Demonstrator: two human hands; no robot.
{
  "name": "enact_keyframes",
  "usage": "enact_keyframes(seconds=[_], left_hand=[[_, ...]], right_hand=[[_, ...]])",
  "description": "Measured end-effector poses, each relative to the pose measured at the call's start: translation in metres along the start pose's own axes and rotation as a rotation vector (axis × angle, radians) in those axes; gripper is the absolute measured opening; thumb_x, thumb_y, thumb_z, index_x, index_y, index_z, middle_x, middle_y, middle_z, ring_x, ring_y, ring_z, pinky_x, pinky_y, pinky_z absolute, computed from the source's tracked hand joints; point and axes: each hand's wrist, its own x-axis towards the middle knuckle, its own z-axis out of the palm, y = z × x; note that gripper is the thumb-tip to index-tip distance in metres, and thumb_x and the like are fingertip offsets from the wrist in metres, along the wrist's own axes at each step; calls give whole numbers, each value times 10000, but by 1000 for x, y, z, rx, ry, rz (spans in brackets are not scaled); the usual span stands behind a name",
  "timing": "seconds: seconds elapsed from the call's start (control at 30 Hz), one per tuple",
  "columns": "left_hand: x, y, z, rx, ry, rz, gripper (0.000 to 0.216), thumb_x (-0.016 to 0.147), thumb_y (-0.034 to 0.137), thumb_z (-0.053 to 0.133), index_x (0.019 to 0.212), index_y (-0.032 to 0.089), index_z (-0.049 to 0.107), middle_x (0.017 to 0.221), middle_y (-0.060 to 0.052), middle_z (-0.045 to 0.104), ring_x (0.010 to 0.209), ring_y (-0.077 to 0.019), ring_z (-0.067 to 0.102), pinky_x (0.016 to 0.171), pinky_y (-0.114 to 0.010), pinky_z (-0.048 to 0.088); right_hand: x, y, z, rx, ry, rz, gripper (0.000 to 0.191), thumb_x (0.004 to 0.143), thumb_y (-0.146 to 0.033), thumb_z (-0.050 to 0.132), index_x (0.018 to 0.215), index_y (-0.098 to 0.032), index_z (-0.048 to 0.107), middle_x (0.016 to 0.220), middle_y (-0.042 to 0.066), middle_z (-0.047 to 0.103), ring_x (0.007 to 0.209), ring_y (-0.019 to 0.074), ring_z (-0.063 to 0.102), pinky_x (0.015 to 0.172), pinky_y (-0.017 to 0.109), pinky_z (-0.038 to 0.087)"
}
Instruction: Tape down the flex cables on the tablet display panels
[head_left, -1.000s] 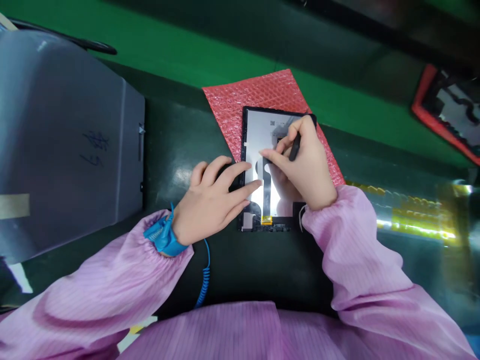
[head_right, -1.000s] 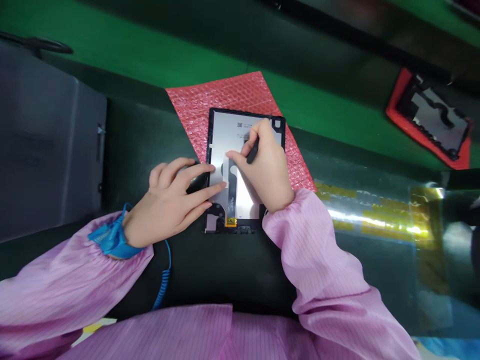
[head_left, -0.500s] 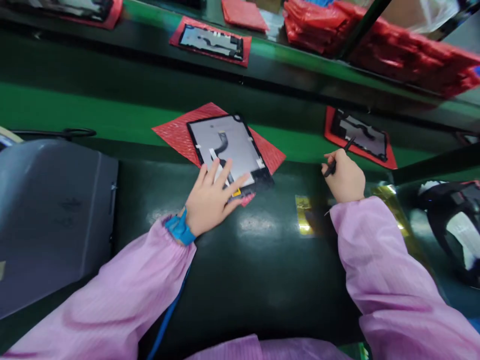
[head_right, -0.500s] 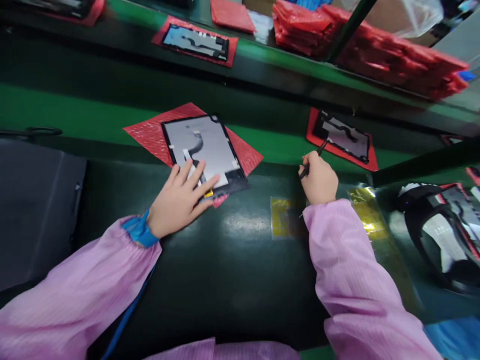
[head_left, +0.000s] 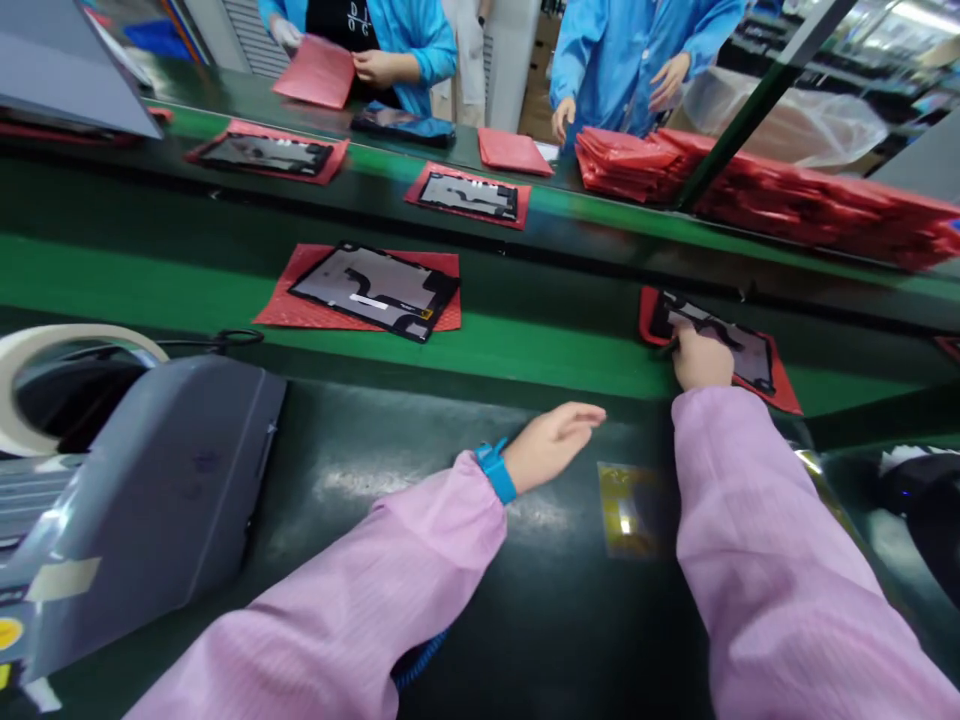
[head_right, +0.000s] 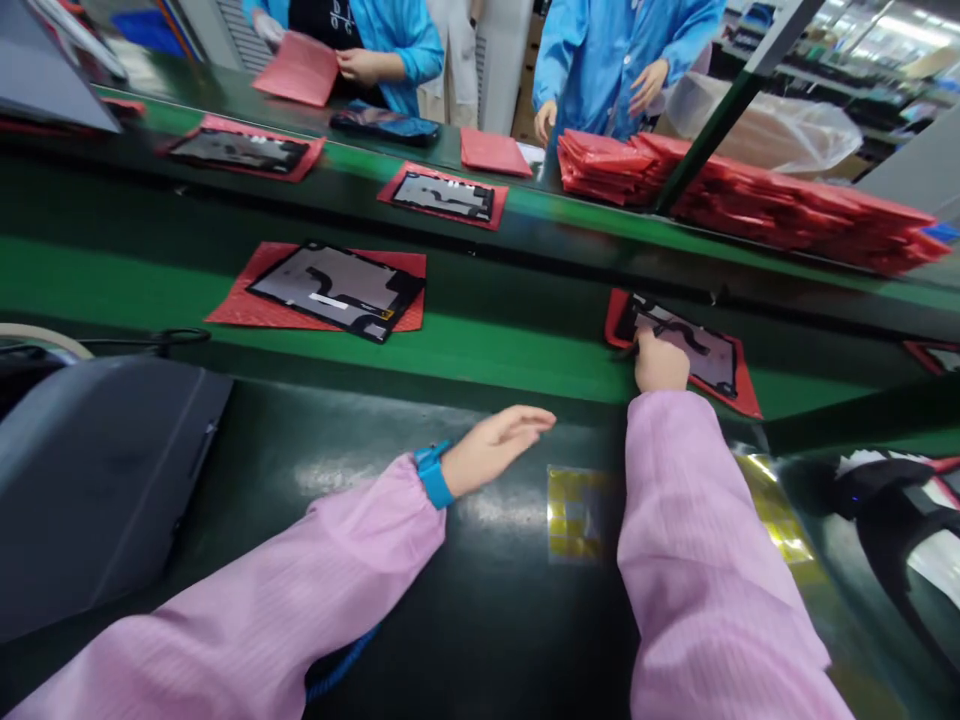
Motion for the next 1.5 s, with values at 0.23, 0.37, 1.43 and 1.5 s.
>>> enact_keyframes(seconds=[0.23, 0.37, 1.43, 1.5], left_hand=[[0, 3, -8, -491, 12, -166, 671, 1000, 674, 393, 1357, 149, 610, 1404, -245, 643, 1358, -379, 596, 1141, -613, 431], [2, 14, -33, -646, 85, -258, 654, 986, 673, 494, 1341, 137, 617, 1424, -216, 631, 1352, -405, 582, 1099, -619, 463], [-214, 21, 23, -734, -190, -467, 331, 1004, 452, 653, 1327, 389, 679, 1575, -52, 549, 1474, -292, 498, 1227, -582, 357], [-216, 31, 16, -594, -350, -449, 479, 1035, 432, 600, 1505, 364, 537, 1506, -112, 614, 1401, -286, 584, 1180, -552, 437]], right_hand=[[-34, -47, -46, 383, 161, -105, 85, 808, -186, 659, 870, -235, 629, 717, 49, 697, 651, 241, 651, 602, 308, 403], [-114, -68, -89, 885, 206, -314, 207, 839, -240, 688, 778, -265, 492, 892, 35, 789, 742, 217, 739, 661, 293, 525], [-261, -11, -28, 799, 24, -141, 218, 963, -476, 598, 978, -265, 543, 1423, 183, 663, 1340, 374, 616, 1053, 617, 494], [-261, -5, -22, 783, 33, -146, 225, 957, -487, 594, 980, -268, 548, 1413, 171, 673, 1329, 373, 626, 1048, 613, 502]])
